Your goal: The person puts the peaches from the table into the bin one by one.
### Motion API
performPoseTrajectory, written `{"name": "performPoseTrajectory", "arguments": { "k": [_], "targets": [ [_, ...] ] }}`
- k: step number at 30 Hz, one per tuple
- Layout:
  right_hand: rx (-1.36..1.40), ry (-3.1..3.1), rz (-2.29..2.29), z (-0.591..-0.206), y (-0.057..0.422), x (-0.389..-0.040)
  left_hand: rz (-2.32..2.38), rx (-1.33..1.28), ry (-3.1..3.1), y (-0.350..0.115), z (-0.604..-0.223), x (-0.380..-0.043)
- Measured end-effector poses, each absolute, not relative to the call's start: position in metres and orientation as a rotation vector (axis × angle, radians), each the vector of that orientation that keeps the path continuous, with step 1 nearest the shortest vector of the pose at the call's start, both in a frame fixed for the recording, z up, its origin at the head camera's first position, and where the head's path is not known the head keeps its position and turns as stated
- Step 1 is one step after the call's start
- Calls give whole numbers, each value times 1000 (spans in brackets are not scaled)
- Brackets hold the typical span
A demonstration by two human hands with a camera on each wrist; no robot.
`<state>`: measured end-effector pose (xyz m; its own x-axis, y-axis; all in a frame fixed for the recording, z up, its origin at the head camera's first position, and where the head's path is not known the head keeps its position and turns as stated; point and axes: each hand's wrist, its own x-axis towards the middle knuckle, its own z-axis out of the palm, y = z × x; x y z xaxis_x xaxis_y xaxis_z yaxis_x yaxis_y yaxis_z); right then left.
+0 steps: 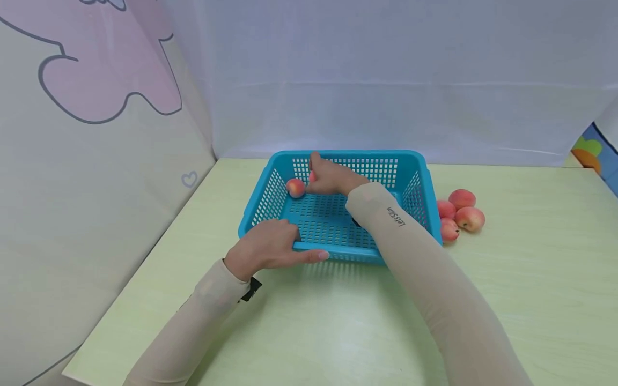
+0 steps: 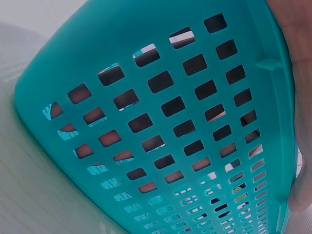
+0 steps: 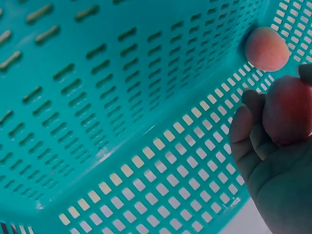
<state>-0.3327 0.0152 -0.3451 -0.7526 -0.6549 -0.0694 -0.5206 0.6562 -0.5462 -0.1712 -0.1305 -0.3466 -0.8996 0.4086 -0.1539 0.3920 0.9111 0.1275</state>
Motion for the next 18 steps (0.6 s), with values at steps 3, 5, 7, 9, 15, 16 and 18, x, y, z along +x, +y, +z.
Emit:
{"name": "performPoseTrajectory", "arguments": {
  "k": [3,5,7,9,15,16,18],
  "targets": [
    [-969,2606,-743,-347,15,-334,134,609,2895,-131,-347,-172],
    [-987,2604,-728,-349,16,-335,132,607,2895,-131,-348,-172],
    [-1003,2602,-715,-351,16,-337,135,607,2895,-131,-348,-172],
    [-1023,2605,-705,-352,17,-338,138,607,2895,-131,-349,-172],
    [-1160,2626,-659,-351,18,-339,146,597,2889,-131,-349,-173],
    [-1174,2627,-645,-351,18,-338,146,594,2888,-131,-349,-173],
    [-1178,2619,-634,-350,18,-338,144,593,2890,-131,-348,-173]
  ]
}}
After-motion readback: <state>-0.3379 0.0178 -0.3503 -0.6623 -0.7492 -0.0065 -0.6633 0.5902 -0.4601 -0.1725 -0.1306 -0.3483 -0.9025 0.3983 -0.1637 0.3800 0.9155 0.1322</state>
